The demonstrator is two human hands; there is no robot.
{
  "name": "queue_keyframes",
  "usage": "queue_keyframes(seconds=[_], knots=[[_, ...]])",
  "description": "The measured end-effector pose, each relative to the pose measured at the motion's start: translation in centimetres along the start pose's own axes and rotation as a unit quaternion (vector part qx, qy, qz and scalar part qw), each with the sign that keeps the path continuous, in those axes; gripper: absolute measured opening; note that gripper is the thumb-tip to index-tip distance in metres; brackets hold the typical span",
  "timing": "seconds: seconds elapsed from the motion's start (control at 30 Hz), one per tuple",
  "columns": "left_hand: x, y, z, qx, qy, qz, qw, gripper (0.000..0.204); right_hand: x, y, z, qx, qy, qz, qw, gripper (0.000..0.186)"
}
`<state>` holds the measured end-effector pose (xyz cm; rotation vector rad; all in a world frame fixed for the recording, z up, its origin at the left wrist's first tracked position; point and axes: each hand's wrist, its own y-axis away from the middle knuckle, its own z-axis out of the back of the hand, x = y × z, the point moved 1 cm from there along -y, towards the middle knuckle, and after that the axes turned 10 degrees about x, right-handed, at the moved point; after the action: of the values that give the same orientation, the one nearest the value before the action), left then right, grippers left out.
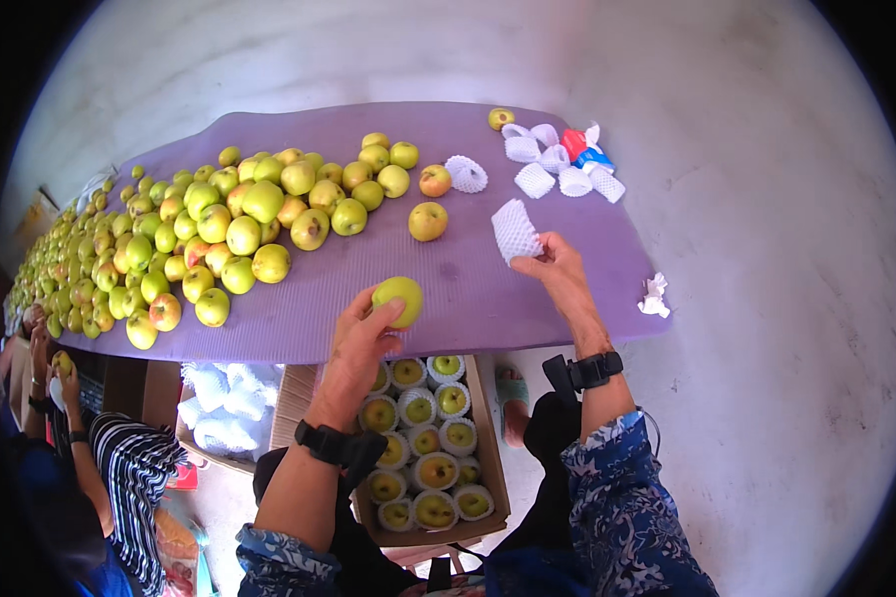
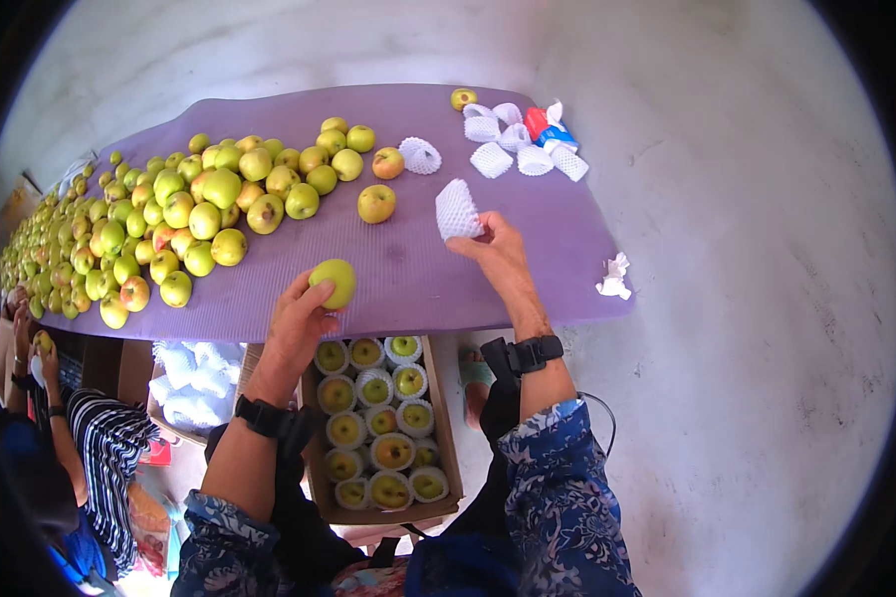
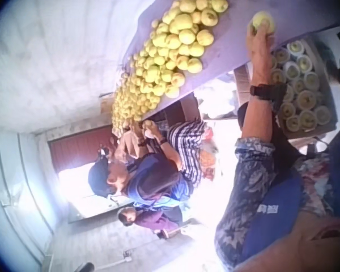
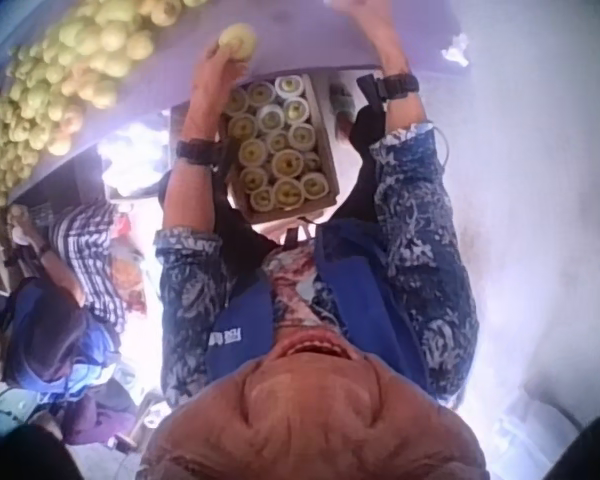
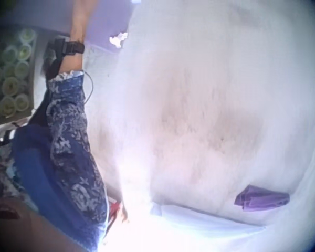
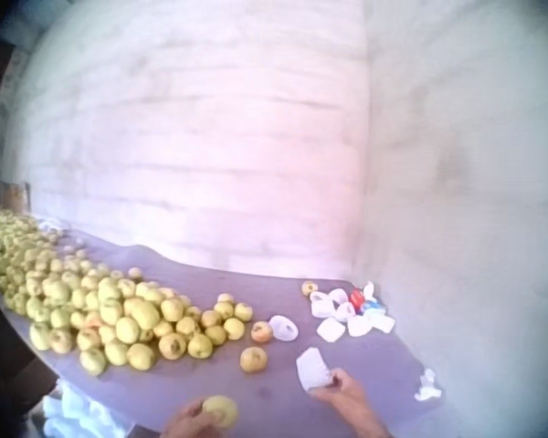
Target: Pack apples into a cardboard box with protective foam sleeves.
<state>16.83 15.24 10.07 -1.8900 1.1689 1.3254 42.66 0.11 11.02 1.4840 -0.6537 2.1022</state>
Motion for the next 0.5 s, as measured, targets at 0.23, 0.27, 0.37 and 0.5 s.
queue_keyframes(seconds=[0.23, 0.27, 0.37, 0.5], knots=[[1.3, -0.6, 0.3, 0.076, 0.141, 0.010, 0.987, 0.043, 0.0, 0.4, -2.6, 0.120, -0.185, -0.072, 0.973, 0.025], [1.4, -0.7, 0.3, 0.079, 0.168, 0.013, 0.982, 0.045, 0.1, 0.5, -3.1, 0.126, -0.185, -0.076, 0.972, 0.025], [1.6, -1.2, 0.3, 0.106, 0.221, 0.006, 0.969, 0.048, 0.5, 0.6, -4.3, 0.177, -0.235, -0.082, 0.952, 0.026], [1.5, -1.3, 0.1, 0.129, 0.226, -0.024, 0.965, 0.051, 1.3, 0.5, -5.8, 0.193, -0.257, -0.090, 0.943, 0.027]])
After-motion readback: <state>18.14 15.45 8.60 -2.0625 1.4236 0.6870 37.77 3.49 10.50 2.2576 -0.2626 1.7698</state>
